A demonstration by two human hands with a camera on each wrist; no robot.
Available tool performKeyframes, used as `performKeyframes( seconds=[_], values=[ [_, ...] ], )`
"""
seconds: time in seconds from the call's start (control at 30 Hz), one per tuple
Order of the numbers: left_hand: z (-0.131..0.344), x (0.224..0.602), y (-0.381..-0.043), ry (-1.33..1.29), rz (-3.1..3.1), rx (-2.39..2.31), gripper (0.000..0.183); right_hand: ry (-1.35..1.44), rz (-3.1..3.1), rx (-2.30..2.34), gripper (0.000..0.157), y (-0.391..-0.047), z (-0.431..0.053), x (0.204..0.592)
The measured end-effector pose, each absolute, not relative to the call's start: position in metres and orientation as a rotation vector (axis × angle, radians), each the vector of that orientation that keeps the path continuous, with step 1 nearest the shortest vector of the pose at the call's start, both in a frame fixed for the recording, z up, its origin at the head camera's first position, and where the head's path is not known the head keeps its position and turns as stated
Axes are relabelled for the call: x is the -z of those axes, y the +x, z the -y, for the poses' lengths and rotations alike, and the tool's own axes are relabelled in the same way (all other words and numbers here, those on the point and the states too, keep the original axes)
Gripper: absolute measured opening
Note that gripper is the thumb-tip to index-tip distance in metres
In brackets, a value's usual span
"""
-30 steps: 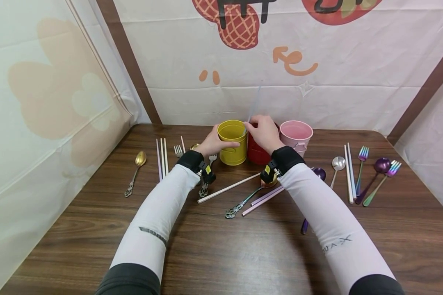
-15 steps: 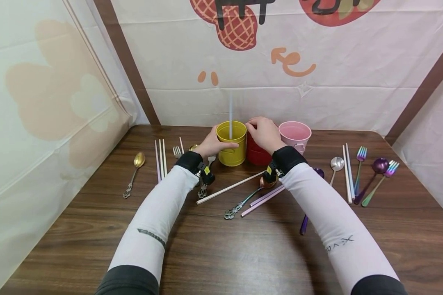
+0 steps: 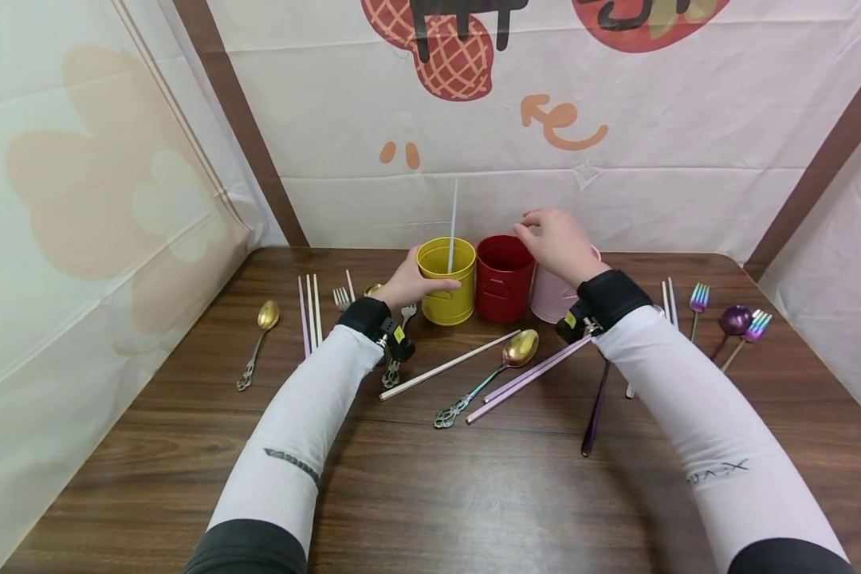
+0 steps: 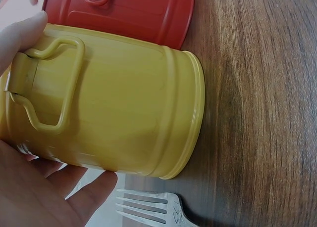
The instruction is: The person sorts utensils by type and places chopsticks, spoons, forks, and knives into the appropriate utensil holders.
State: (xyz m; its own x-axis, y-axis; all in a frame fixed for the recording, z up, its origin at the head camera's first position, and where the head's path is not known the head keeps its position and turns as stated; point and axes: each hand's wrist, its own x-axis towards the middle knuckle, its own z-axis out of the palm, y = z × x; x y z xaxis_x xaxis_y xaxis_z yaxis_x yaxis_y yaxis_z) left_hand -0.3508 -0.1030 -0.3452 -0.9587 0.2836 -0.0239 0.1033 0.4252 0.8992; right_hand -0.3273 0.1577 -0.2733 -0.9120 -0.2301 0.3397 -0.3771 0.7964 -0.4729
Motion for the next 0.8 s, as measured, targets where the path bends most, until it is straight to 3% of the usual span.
performKeyframes(
  seconds=[0.37,0.57,0.8],
  values=[
    [0.102,0.345,-0.350,0.348,-2.478,-1.614,0.088,0.462,2.672,-0.727,0.037,-0.305,-0.212,0.248],
    [0.100,0.345,-0.350,0.345,-2.478,-1.617,0.088,0.400,2.689,-0.694,0.038,-0.293,-0.247,0.250],
    [0.101,0.346,-0.352,0.344,-2.510,-1.581,0.090,0.350,2.825,-0.335,0.041,-0.284,-0.288,0.262]
  ],
)
